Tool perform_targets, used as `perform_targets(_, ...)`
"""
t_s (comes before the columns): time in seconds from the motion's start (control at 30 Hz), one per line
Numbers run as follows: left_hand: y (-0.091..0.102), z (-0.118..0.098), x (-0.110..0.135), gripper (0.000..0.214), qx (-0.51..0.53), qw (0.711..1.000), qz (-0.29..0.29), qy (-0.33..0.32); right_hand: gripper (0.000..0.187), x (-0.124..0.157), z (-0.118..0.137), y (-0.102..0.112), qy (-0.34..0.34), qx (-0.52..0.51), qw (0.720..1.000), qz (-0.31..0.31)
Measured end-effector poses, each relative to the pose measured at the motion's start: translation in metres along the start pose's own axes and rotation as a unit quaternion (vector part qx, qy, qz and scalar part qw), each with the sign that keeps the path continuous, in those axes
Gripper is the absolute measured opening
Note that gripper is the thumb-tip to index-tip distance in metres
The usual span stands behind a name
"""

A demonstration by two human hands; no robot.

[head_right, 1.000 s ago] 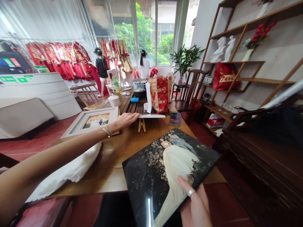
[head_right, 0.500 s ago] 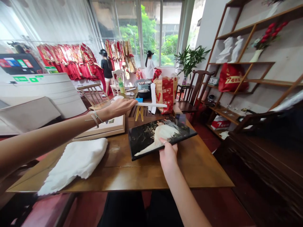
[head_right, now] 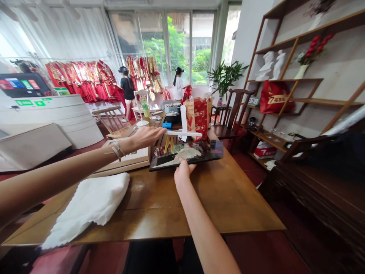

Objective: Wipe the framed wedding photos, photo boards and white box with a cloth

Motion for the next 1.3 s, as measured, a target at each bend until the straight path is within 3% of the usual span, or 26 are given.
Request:
perform_targets(0.47, -0.013, -0.026, -0.008, 0.024, 0.022, 0.999, -0.011, -0.025, 0.034, -0.005, -0.026, -0.001, 0.009, 0.013, 0.997, -0.07)
perform_targets(0.8, -0.024, -0.032, -0.01, 0.028, 0.03, 0.999, 0.0, -0.024, 0.035, -0.006, -0.036, 0.005, -0.045, 0.031, 0.994, -0.092)
perform_targets(0.97, -0.022, -0.041, -0.01, 0.026, 0.031, 0.999, 0.017, -0.028, 0.034, -0.007, -0.043, 0.011, -0.134, 0.05, 0.987, -0.068)
perform_targets(1.3, -0.028, -0.055, -0.007, 0.029, 0.049, 0.998, 0.019, -0.03, 0.033, 0.005, -0.041, 0.019, -0.278, 0.115, 0.953, 0.051)
Point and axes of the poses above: each hand's wrist, its own x-axis away from the middle knuckle, its own y-axis out of the back of the hand, z = x × y, the point moved 9 cm from there along -x, towards the middle knuckle, and after that the axes turned 13 degrees about -x, right-handed, at the moved point
